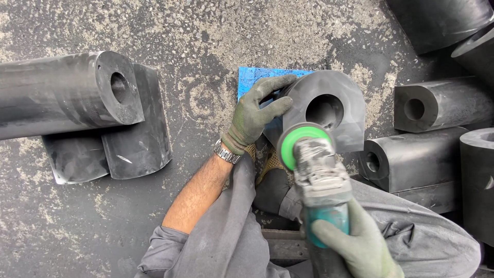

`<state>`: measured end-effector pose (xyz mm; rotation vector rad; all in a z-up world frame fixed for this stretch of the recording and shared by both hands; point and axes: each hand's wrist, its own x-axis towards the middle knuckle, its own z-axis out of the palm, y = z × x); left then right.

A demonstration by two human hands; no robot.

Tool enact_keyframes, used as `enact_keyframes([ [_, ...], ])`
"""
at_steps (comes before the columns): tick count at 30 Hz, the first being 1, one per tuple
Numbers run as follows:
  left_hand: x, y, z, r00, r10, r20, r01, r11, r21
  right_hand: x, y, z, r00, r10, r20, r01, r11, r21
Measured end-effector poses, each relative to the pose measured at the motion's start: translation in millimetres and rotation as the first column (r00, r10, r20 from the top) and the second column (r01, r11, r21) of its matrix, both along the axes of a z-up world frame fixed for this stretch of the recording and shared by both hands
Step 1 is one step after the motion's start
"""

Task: Using a handheld angle grinder to sand and shape the edges of heavy rubber industrial blocks.

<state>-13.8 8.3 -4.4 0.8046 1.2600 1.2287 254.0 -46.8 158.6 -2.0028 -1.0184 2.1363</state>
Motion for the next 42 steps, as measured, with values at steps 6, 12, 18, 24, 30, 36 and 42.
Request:
enact_keyframes([
  [6,-4,0,6,0.996,-0.018,-0.09,0.019,1.0,0.015,56,-14,-13,0.948,-0.255,-0.192,0.263,0.965,0.02],
  [12,5,-6,-15,0.999,0.031,-0.032,-0.028,0.995,0.1,-6,10,-3,0.991,-0.066,-0.114,0.072,0.996,0.054],
  [18,4,-11,-15,0.999,0.039,-0.029,-0.037,0.997,0.074,22,0,-6,0.985,-0.109,-0.134,0.115,0.992,0.042],
  [24,5,-10,-16,0.998,0.052,-0.027,-0.049,0.995,0.091,31,-9,-16,0.948,-0.197,-0.252,0.207,0.978,0.014],
  [30,3,-13,-16,0.999,0.047,-0.006,-0.046,0.996,0.08,-3,3,-6,0.999,-0.02,-0.034,0.02,1.0,0.002],
  [36,5,-18,-26,0.994,0.102,-0.042,-0.099,0.993,0.06,83,-20,-30,0.953,-0.102,-0.284,0.102,0.995,-0.014],
  [42,3,-15,-20,0.996,0.081,-0.049,-0.08,0.997,0.019,63,-29,-32,0.962,-0.131,-0.24,0.137,0.99,0.008],
])
